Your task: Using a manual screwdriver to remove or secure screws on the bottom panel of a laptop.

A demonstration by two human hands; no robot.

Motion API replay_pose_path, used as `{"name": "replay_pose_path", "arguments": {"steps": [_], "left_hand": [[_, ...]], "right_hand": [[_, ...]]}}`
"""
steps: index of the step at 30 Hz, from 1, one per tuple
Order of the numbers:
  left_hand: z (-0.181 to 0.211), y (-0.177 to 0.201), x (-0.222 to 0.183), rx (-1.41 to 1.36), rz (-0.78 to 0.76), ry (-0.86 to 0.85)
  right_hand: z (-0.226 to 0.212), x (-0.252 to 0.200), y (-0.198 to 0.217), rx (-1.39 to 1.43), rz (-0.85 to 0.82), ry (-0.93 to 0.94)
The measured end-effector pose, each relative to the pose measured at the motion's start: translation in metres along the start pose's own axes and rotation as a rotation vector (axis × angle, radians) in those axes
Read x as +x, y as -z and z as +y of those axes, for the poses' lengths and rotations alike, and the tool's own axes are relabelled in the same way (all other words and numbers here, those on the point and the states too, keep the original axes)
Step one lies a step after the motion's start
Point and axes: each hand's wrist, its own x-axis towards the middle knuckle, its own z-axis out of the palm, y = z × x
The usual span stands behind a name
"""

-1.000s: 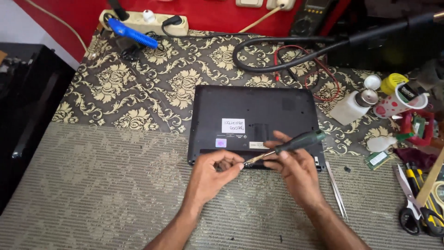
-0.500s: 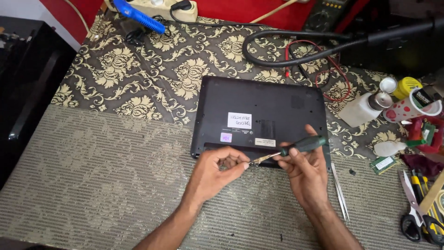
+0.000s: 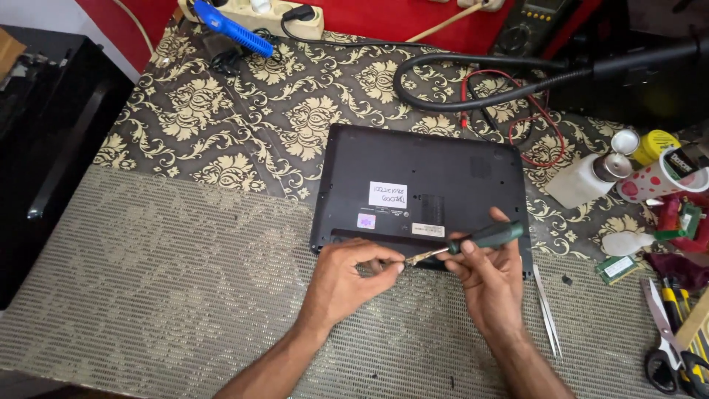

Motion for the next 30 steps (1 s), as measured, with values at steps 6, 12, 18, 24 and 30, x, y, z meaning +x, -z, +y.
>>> {"name": "replay_pose_path", "arguments": {"steps": [6, 12, 18, 24, 30], "left_hand": [[0.000, 0.003, 0.003, -0.157, 0.089, 0.291], [-0.004, 0.005, 0.004, -0.456, 0.007, 0.271], [-0.001, 0.003, 0.005, -0.576, -0.015, 0.342], [-0.010, -0.003, 0.002, -0.687, -0.007, 0.359], [-0.005, -0.006, 0.004, -0.681, 0.018, 0.354]], "right_hand": [[0.000, -0.002, 0.002, -0.014, -0.035, 0.051], [-0.006, 0.004, 0.008, -0.169, 0.088, 0.185], [-0.008, 0.004, 0.006, -0.057, 0.036, 0.218], [-0.011, 0.002, 0.000, 0.009, 0.062, 0.228], [0.002, 0.001, 0.001, -0.001, 0.060, 0.193]]}}
